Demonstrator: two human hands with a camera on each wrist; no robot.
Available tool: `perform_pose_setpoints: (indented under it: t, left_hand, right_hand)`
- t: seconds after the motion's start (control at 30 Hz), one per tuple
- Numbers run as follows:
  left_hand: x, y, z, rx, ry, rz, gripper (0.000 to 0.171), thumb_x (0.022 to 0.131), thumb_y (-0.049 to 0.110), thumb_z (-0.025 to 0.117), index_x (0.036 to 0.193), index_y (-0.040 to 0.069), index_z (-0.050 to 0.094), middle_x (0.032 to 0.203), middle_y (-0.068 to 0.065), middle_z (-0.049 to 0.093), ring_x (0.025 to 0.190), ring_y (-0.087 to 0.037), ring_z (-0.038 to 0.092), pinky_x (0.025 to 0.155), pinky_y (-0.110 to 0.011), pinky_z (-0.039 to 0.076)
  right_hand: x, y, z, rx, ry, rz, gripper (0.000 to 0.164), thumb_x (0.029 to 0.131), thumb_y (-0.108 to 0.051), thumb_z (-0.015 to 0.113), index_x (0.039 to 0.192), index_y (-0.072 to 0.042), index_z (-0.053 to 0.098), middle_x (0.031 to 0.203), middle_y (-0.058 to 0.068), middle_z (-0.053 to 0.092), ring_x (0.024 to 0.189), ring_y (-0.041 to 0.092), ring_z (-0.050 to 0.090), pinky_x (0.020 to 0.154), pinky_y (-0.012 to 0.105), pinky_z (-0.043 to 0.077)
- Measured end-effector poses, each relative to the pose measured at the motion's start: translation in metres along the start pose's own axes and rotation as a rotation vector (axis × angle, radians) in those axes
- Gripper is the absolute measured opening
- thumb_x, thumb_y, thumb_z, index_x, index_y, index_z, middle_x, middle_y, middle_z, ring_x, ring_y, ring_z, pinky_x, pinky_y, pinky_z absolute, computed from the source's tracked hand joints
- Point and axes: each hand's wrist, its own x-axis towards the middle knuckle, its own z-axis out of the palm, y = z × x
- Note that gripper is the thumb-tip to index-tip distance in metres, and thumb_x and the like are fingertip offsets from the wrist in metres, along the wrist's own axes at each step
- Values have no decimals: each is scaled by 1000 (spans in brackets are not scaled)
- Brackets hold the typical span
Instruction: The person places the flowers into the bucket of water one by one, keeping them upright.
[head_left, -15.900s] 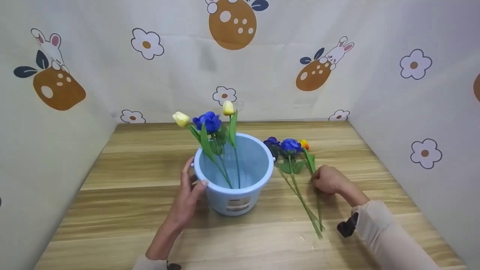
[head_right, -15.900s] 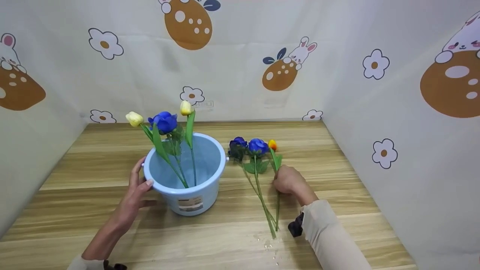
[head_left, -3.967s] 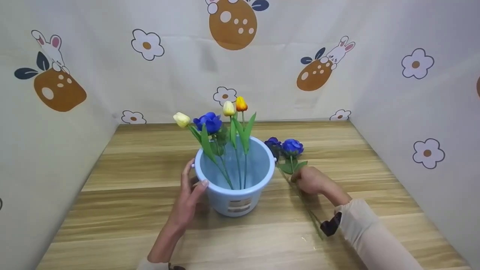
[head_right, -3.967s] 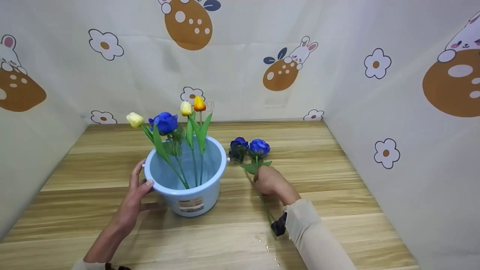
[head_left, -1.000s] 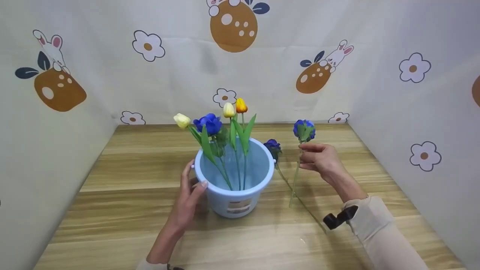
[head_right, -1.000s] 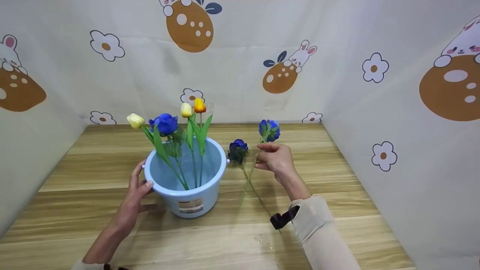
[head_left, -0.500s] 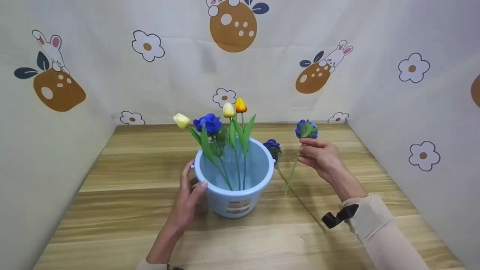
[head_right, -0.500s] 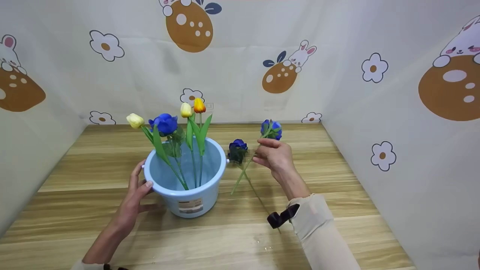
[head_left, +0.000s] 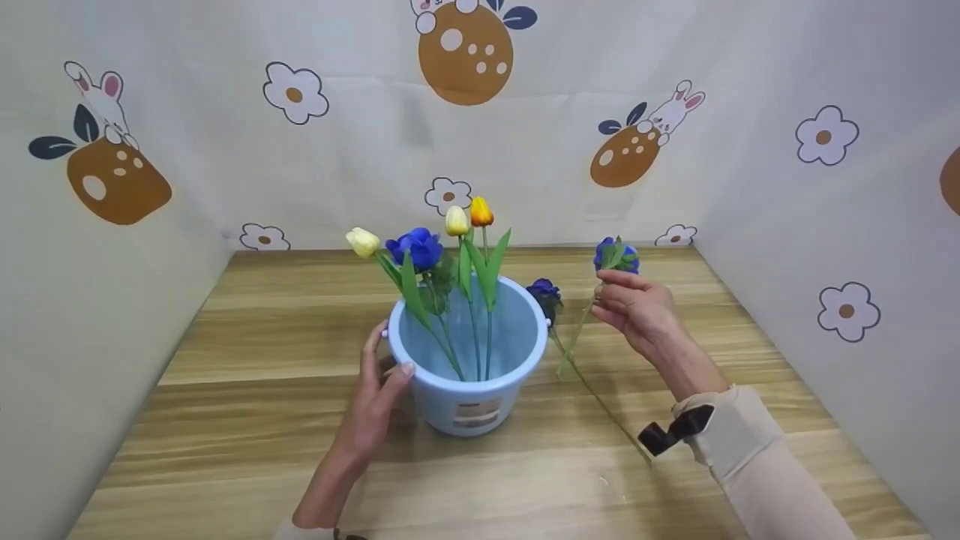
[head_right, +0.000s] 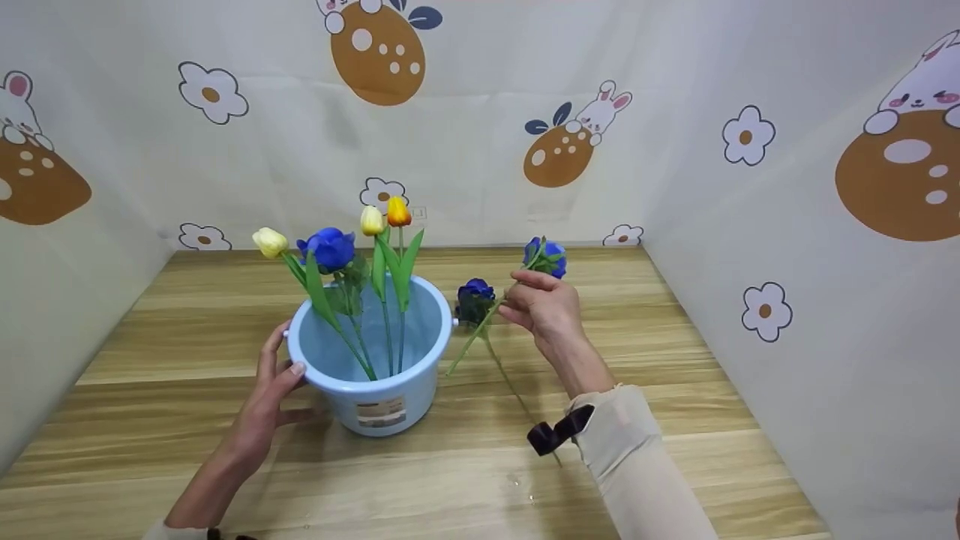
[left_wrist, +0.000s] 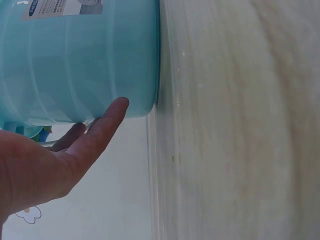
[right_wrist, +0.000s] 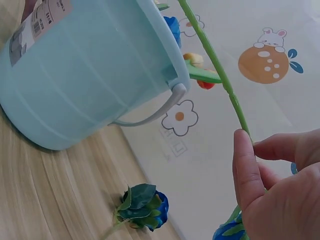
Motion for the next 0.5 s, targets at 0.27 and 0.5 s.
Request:
perform_pose_setpoints:
  t: [0.27, 0.5]
  left_hand:
    - [0, 2, 1, 12, 7, -8, 78, 105, 42, 51, 170, 31, 8, 174, -21, 22, 155, -53, 31, 114, -77, 36]
    - [2, -1, 1, 15, 20, 29, 74, 107, 35, 51, 169, 26, 12, 175, -16, 19, 155, -47, 33, 121, -72, 31]
  right_hand:
    - [0, -1, 6, 26, 18, -5, 25, 97, 8, 66, 95, -14, 79, 99, 5, 64, 77, 14, 72, 78, 25, 65]
    - [1, -2, 14, 69, 10, -35, 30, 98, 11, 62, 91, -12, 79, 89, 5, 67, 72, 13, 73, 74, 25, 65]
